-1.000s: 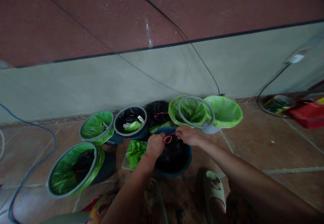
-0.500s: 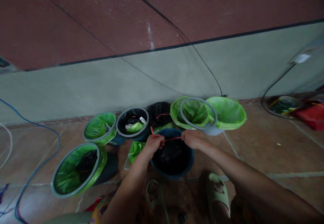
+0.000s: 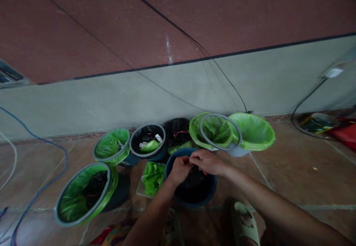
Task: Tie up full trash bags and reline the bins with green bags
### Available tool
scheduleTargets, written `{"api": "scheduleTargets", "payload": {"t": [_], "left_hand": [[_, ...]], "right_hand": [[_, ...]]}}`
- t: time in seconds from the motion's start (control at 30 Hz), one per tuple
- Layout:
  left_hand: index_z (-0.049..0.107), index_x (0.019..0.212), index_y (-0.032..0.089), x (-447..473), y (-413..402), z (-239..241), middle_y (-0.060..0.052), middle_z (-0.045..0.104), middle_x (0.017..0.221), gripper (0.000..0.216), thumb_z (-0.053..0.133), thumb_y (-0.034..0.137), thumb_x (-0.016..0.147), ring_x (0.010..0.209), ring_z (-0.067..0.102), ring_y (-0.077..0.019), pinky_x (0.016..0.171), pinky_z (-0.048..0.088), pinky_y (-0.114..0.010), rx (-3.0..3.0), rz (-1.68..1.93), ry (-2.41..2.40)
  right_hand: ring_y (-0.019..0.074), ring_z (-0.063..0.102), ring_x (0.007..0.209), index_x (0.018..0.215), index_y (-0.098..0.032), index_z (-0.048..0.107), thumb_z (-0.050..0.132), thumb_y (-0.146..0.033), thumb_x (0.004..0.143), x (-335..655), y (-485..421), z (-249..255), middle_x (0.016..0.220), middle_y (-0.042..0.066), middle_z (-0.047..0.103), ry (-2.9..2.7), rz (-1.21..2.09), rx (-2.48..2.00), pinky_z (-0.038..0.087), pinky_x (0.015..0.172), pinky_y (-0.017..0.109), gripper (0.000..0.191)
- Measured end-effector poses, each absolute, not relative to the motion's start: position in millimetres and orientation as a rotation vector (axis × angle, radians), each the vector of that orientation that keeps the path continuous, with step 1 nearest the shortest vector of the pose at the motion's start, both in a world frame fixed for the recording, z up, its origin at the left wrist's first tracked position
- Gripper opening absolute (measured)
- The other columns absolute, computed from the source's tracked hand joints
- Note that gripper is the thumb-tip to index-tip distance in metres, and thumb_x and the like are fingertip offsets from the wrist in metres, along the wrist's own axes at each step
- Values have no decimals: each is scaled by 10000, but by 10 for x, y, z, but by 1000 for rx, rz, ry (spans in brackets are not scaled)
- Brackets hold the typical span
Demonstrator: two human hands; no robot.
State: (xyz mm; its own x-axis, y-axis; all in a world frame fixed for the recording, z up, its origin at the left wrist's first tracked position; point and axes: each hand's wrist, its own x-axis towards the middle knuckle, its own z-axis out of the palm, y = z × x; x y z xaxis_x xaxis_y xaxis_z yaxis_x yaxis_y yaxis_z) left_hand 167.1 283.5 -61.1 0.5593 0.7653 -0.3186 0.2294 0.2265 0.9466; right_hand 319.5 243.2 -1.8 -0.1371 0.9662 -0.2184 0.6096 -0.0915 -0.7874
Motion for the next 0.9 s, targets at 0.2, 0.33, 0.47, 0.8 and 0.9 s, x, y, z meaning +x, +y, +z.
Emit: {"api": "scheduleTargets", "payload": {"t": [0.2,0.33,0.47,0.8,0.9], "left_hand": [[617,800,181,1650,2817,-591,-1,614,698,177,484,276,868,575,551,-123,578,439,-247,1573,441,955],[601,797,190,1648,2821,-616,-15,635,722,153,474,237,868,627,590,-138,607,473,-251,1558,448,948],[587,716,190,1678,2816,-643,8,608,630,109,528,172,805,565,592,-130,563,460,-243,1490,473,1083],[636,675,152,1614,2817,-599,6,660,637,125,730,189,601,607,592,-105,620,438,-228,992,631,1090],[648,651,155,1613,2842,-628,10,667,660,85,698,148,583,628,578,-104,639,425,-226,1150,670,1067]], "right_hand": [[124,614,618,1310,-198,517,286,-492,982,3148,2471,-213,897,56,681,-1289,1311,-1705,435,485,210,497],[131,638,722,1055,-163,671,355,-200,932,3143,2451,-330,887,63,704,-1571,1363,-1765,468,613,221,341],[170,638,813,833,-146,737,484,-134,825,3152,2444,-272,853,77,727,-1855,994,-1947,431,716,256,253],[152,649,741,824,-171,784,576,-251,811,3235,2435,-174,806,44,752,-1855,966,-1936,400,670,242,223],[152,639,720,812,-177,789,584,-231,792,3243,2421,-199,770,35,746,-1933,998,-1944,384,641,243,213]]}}
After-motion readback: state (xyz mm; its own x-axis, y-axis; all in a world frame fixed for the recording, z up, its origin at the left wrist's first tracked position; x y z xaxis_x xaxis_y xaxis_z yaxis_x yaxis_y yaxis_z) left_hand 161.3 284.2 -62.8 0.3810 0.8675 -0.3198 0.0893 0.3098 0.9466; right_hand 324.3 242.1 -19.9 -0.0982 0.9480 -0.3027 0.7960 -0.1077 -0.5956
